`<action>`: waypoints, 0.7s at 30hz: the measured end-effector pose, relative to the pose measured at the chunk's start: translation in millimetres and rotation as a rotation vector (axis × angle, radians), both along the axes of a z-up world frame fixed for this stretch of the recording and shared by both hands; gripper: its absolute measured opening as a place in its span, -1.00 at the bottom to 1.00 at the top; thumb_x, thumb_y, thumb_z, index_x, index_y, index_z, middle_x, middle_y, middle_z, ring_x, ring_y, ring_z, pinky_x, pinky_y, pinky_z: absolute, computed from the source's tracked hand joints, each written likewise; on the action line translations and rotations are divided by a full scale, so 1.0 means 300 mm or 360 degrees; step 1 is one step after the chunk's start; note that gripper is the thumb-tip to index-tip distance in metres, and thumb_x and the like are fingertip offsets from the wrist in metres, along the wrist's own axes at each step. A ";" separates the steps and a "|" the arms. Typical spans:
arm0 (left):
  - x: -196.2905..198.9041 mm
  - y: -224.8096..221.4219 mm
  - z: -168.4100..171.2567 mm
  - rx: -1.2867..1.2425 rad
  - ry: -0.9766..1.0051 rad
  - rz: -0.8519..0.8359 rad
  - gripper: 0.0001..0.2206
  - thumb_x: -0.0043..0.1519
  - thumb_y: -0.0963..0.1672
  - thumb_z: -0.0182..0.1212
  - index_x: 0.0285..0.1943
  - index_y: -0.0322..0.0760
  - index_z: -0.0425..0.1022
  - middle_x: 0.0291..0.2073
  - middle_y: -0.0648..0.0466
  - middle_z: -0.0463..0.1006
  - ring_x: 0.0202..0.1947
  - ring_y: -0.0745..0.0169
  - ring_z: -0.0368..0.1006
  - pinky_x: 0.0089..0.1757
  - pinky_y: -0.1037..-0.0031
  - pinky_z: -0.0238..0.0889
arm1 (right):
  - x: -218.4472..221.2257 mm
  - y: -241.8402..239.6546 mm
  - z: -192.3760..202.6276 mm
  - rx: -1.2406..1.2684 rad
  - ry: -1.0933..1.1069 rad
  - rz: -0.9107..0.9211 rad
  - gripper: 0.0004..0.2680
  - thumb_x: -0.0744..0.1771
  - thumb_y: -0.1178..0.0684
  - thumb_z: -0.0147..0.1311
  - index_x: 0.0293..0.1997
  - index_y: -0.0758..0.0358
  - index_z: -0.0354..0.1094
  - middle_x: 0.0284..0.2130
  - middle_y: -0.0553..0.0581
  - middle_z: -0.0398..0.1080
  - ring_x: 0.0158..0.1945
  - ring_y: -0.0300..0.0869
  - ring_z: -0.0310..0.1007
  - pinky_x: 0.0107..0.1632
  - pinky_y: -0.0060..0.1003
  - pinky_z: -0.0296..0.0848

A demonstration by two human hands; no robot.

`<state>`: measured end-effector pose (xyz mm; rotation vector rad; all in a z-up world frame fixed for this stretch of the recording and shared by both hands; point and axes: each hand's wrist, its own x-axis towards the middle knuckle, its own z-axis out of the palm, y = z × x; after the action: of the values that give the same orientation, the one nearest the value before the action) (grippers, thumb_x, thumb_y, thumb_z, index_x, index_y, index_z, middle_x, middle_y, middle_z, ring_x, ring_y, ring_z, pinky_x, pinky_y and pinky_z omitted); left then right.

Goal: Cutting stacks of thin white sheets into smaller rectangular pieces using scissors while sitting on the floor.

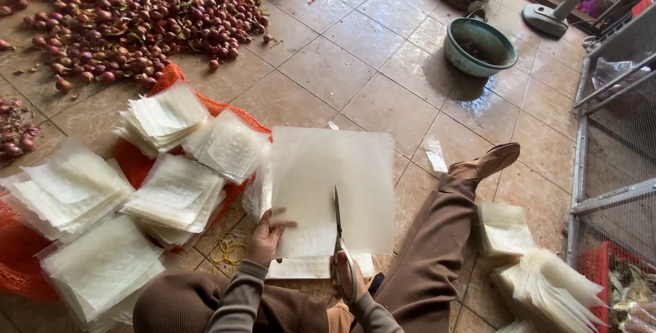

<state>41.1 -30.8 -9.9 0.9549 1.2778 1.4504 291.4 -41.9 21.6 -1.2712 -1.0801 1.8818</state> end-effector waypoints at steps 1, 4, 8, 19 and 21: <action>-0.004 0.003 0.019 -0.0152 -0.0064 0.0009 -0.57 0.32 -0.30 0.03 0.32 0.01 0.34 -0.22 0.10 0.78 -0.72 0.51 0.03 -0.62 0.66 -0.05 | -0.010 0.007 -0.001 -0.0148 -0.0206 -0.0160 -0.39 0.13 -0.66 -0.10 -0.39 0.27 0.22 -0.71 0.03 0.07 -0.75 -0.27 -0.09 -0.68 -0.30 -0.11; -0.024 0.018 -0.103 -0.0186 -0.0019 -0.0024 -0.53 0.31 -0.31 0.02 0.38 -0.03 0.29 -0.14 0.11 0.75 -0.67 0.50 0.14 -0.55 0.67 0.06 | -0.030 -0.002 -0.015 -0.0271 -0.0311 -0.0165 -0.39 0.18 -0.66 -0.20 -0.44 0.26 0.26 -0.76 0.03 0.12 -0.82 -0.26 -0.03 -0.76 -0.28 -0.07; -0.030 0.028 -0.207 -0.0372 -0.0010 0.0115 -0.52 0.31 -0.25 0.09 0.46 -0.28 0.24 -0.07 0.02 0.62 -0.26 0.31 0.50 -0.21 0.60 0.39 | -0.010 0.077 -0.215 -0.0270 0.0241 0.0053 -0.37 0.23 -0.62 -0.25 -0.26 0.32 0.37 -0.73 0.03 0.26 -0.83 -0.21 0.18 -0.78 -0.31 0.17; -0.031 0.010 -0.090 -0.0623 -0.0518 -0.0152 -0.50 0.32 -0.25 0.02 0.49 -0.23 0.12 -0.41 -0.14 0.54 -0.80 0.29 0.25 -0.77 0.57 0.06 | -0.095 0.170 -0.221 -0.0465 0.0123 -0.0211 -0.35 0.23 -0.69 -0.25 -0.59 0.28 0.19 -0.80 0.09 0.08 -0.83 -0.19 -0.06 -0.76 -0.26 0.00; -0.063 0.006 -0.104 -0.0623 -0.0430 -0.0227 -0.54 0.32 -0.25 0.04 0.44 -0.16 0.21 -0.34 -0.13 0.57 -0.79 0.31 0.25 -0.77 0.57 0.09 | -0.150 0.191 -0.056 -0.0431 0.0166 -0.0201 -0.38 0.19 -0.68 -0.37 -0.05 0.11 0.12 -0.35 0.22 0.21 -0.53 -0.06 0.14 -0.57 -0.13 0.15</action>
<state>22.2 -28.9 -40.9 0.5557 1.2062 1.1201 246.4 15.5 4.7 -1.3371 -0.6916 2.0215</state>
